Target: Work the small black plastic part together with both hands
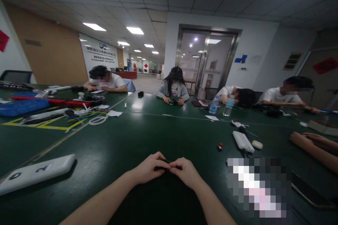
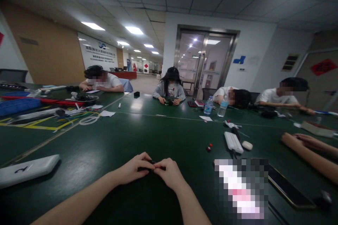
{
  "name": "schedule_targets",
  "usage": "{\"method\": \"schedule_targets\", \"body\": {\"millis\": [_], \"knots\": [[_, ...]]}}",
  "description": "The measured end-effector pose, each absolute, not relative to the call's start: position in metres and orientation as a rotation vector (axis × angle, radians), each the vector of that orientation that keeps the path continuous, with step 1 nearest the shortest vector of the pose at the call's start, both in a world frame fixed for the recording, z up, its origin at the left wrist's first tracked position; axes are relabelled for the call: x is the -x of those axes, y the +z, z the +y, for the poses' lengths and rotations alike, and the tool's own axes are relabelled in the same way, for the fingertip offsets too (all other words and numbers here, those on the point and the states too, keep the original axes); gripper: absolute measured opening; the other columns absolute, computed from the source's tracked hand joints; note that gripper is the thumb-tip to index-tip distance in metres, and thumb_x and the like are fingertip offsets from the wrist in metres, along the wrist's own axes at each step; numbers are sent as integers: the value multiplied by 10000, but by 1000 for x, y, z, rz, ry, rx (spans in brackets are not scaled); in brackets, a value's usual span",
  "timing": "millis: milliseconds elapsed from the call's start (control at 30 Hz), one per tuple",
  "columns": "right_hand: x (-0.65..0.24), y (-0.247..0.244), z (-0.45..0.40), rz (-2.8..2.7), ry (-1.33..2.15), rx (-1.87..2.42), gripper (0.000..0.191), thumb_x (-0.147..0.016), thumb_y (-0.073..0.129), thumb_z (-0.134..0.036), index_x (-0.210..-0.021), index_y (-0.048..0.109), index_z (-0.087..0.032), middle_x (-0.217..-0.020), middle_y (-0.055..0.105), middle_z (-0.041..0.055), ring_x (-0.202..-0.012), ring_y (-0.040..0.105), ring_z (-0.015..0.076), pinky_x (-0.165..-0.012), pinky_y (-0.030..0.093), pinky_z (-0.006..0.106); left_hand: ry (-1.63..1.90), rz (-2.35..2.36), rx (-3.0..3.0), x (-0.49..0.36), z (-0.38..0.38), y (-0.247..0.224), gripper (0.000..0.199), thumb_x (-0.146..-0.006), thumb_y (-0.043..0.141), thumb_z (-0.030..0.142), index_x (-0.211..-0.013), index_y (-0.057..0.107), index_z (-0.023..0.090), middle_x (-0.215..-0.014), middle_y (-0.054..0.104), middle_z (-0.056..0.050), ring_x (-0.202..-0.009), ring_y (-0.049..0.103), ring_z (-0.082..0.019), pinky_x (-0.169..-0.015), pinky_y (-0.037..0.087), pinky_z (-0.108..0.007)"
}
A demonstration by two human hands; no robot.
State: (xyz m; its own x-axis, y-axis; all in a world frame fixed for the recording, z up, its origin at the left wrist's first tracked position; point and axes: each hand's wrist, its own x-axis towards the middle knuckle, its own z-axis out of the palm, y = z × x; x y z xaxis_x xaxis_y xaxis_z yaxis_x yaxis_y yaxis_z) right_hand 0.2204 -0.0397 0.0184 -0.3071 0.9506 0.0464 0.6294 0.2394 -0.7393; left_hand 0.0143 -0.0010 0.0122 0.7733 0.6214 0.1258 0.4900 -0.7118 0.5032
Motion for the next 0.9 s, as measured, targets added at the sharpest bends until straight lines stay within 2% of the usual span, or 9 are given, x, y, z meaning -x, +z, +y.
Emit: {"method": "schedule_targets", "body": {"millis": [67,167,267,400,500,633,900], "knots": [[-223,14,-38,-1983,870,1425,218,-785,586,-274,-962,707,-312,-896,624,3,-880,545,178,-783,404,300,393,838,-2601,-16,-1,13,373,-825,543,221,-1139,600,414,-1134,494,4,-1042,486,-173,-898,386,-311],[-231,9,-36,-1808,899,1489,369,-745,626,-277,-1113,640,-287,-930,581,15,-838,555,172,-749,438,294,393,949,-2716,-5,8,15,391,-839,518,242,-1179,575,425,-1129,520,-5,-1032,498,-185,-895,377,-331],[-246,6,-33,-1654,892,1558,368,-765,602,-305,-1129,620,-255,-930,575,23,-852,560,180,-768,453,307,387,1386,-2652,32,29,18,381,-864,457,285,-1206,561,417,-1109,545,-31,-1006,524,-201,-883,384,-367],[-259,7,-31,-1561,897,1584,317,-806,543,-307,-1094,626,-206,-919,598,37,-858,573,187,-785,461,322,423,2298,-1930,102,56,18,423,-885,352,341,-1267,534,328,-1136,557,-117,-1037,535,-292,-835,413,-437],[-259,8,-31,-1588,918,1600,295,-817,529,-299,-1079,628,-206,-979,614,43,-910,583,193,-805,460,325,644,2667,-1352,134,64,13,466,-866,339,384,-1282,528,290,-1192,538,-184,-1051,525,-365,-798,420,-465],[-258,8,-32,-1625,949,1613,279,-836,510,-285,-1081,621,-212,-1044,621,38,-977,581,191,-837,455,323,747,2714,-1310,139,68,4,455,-854,348,386,-1253,550,302,-1195,544,-173,-1097,506,-364,-837,409,-468],[-259,7,-29,-1659,928,1597,277,-843,497,-304,-1066,627,-203,-1042,633,37,-980,585,191,-846,448,328,717,2619,-1507,152,73,-3,451,-864,342,334,-1242,569,238,-1253,507,-160,-1106,508,-340,-869,430,-416]]}}
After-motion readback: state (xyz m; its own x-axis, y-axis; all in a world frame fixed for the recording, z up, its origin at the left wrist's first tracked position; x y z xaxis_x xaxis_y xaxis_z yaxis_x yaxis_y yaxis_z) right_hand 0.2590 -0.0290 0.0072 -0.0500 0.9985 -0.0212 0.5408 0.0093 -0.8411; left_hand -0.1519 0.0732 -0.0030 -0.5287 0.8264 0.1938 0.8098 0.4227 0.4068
